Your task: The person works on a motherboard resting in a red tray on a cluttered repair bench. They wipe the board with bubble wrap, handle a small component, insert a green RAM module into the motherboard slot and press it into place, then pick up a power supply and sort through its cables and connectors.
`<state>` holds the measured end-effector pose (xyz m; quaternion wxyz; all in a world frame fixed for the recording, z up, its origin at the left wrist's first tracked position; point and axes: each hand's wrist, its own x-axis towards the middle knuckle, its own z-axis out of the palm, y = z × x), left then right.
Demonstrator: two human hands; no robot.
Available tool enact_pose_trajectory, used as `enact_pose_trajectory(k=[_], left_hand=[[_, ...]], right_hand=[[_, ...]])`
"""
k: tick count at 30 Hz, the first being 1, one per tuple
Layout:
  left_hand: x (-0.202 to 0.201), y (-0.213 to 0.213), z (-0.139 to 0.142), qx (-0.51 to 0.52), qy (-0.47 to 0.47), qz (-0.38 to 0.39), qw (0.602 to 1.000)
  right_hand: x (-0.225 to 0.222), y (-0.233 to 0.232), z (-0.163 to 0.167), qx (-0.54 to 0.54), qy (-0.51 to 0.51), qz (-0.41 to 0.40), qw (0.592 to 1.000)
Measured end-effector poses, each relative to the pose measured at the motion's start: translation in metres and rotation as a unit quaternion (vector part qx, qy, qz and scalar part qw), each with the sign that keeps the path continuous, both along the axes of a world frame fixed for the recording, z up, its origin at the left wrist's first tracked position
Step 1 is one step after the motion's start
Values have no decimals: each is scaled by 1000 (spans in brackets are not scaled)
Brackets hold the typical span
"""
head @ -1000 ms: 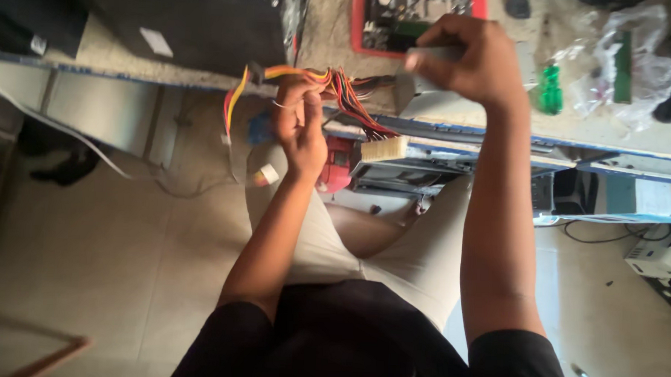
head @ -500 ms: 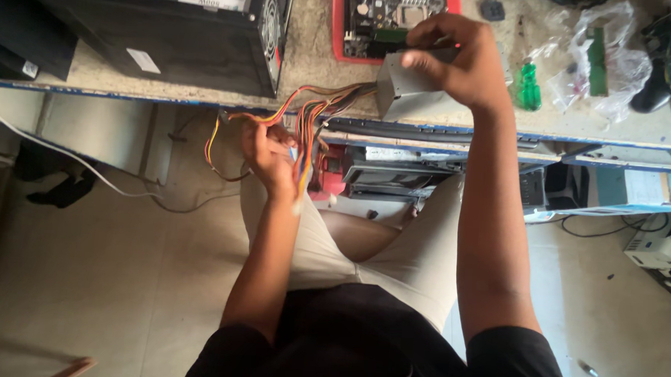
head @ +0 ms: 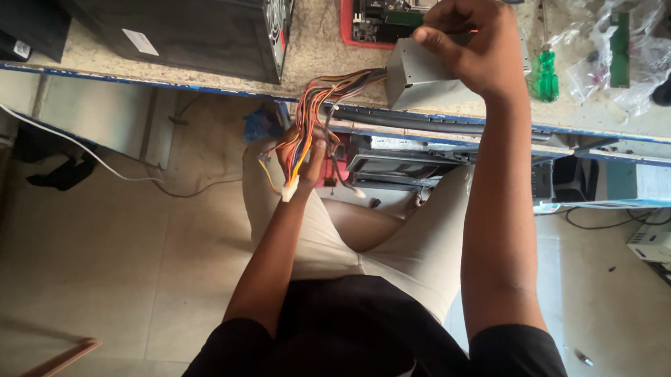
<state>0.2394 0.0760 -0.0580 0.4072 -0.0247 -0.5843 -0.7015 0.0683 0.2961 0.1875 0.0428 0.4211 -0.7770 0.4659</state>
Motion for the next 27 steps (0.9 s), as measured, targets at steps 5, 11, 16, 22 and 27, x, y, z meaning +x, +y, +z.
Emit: enact_pose_trajectory(k=[5, 11, 16, 22, 27], left_hand=[[-2, 3, 60, 39, 23, 50, 998], [17, -36, 108, -265, -120, 207, 934], [9, -71, 123, 112, -185, -35, 976], [21, -81, 126, 172, -144, -155, 962], [24, -86, 121, 145, -149, -192, 959]], right_hand=[[-3, 1, -2, -7, 27, 11, 1000], [-3, 2, -4, -7, 2, 9, 1000], [-1, 2, -6, -18, -26, 6, 999], [-2, 1, -6, -29, -45, 27, 998], [-3, 4, -5, -15, -26, 14, 999]])
